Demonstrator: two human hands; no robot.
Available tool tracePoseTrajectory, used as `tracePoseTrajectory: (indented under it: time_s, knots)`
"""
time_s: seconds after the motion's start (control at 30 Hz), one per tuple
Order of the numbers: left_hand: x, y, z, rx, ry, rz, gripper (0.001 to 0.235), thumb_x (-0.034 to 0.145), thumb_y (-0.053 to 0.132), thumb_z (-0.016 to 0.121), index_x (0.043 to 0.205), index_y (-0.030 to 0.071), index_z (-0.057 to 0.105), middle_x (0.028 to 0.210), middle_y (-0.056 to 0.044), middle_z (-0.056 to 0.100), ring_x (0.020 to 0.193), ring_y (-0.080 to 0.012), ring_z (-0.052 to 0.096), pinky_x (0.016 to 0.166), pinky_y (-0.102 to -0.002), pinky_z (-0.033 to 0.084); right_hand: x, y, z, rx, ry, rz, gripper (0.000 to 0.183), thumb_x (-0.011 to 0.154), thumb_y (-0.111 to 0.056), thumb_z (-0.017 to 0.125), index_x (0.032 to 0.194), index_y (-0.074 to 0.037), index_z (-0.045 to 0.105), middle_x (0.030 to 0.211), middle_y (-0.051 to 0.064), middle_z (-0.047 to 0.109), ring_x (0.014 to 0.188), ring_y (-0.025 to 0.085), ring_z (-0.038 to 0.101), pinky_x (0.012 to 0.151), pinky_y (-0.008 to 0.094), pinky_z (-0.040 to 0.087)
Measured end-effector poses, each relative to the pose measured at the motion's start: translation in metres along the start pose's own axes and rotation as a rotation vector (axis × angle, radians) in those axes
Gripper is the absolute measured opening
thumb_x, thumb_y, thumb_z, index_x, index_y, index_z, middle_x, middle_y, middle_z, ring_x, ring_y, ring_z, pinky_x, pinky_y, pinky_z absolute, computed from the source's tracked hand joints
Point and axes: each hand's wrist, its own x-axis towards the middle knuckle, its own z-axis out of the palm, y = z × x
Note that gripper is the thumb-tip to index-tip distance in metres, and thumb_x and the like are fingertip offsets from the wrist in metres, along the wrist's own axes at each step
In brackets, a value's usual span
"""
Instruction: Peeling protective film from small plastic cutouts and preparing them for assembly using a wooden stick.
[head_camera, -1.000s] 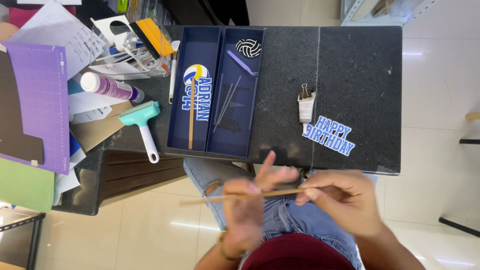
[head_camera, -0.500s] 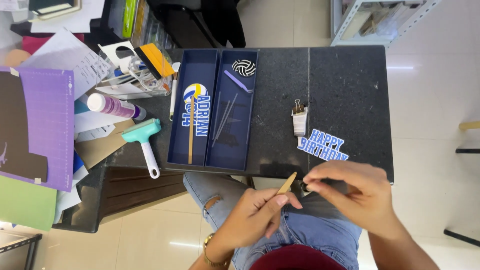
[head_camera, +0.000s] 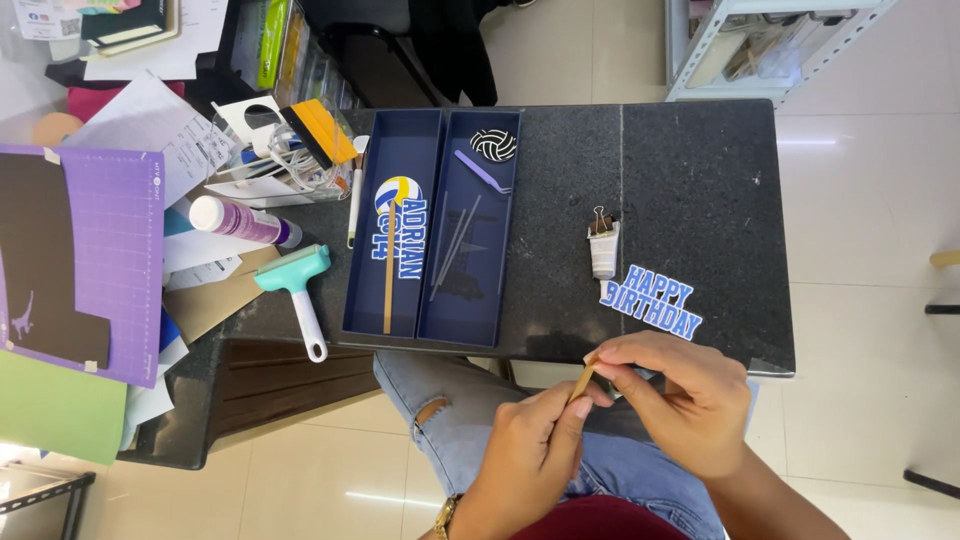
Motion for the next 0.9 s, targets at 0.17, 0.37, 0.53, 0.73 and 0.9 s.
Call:
tracePoseTrajectory:
  time_s: [0.17,0.37,0.53,0.73,0.9]
  knots:
    - [0.004,-0.006,0.002,0.254,0.129,0.257,0.032,0.109,0.024,0.041,0.115,0.007,0.067,0.101,-0.003,0.077,0.08,-0.0252,0.073,0.089,-0.042,0.053,0.0,0.001,0.006,0.04,0.026,-0.059,0.004,0.09,0.003,0.068,0.093,0.001,0.069,0.087,0.014,0.074,0.082,0.023,0.076,0.077,0.028,0.064]
    - [0.004,0.008,-0.006,0.208,0.109,0.236,0.039,0.109,0.027,0.033,0.118,0.007,0.065,0.091,-0.003,0.073,0.082,-0.0273,0.072,0.09,-0.042,0.051,0.003,0.002,0.008,-0.186,-0.004,-0.178,0.013,0.101,-0.01,0.053,0.093,-0.003,0.061,0.095,0.011,0.063,0.091,0.027,0.06,0.086,0.038,0.049]
    - [0.006,-0.003,-0.001,-0.063,0.133,0.054,0.04,0.109,0.036,0.032,0.094,0.011,0.06,0.061,0.0,0.049,0.054,-0.0146,0.047,0.056,-0.031,0.041,-0.018,0.014,0.021,-0.364,0.009,-0.185,0.016,0.101,-0.012,0.055,0.09,-0.01,0.066,0.121,0.009,0.049,0.112,0.028,0.051,0.102,0.04,0.039]
    - [0.02,-0.009,0.001,-0.532,0.144,0.124,0.043,0.109,0.041,0.039,0.079,0.011,0.046,0.056,0.003,0.033,0.049,-0.0063,0.026,0.048,-0.025,0.022,-0.027,0.015,0.03,-0.363,-0.029,-0.329,0.031,0.105,-0.026,0.048,0.086,-0.011,0.066,0.115,0.005,0.046,0.107,0.029,0.043,0.091,0.038,0.043]
    - [0.035,-0.039,0.003,-0.912,0.194,0.072,0.03,0.107,0.034,0.045,0.09,0.01,0.052,0.069,-0.002,0.053,0.065,-0.0104,0.053,0.087,-0.033,0.056,-0.041,0.016,0.031,-0.271,-0.281,-0.303,0.018,0.1,-0.016,0.056,0.084,-0.013,0.064,0.119,0.002,0.063,0.104,0.027,0.051,0.091,0.041,0.033]
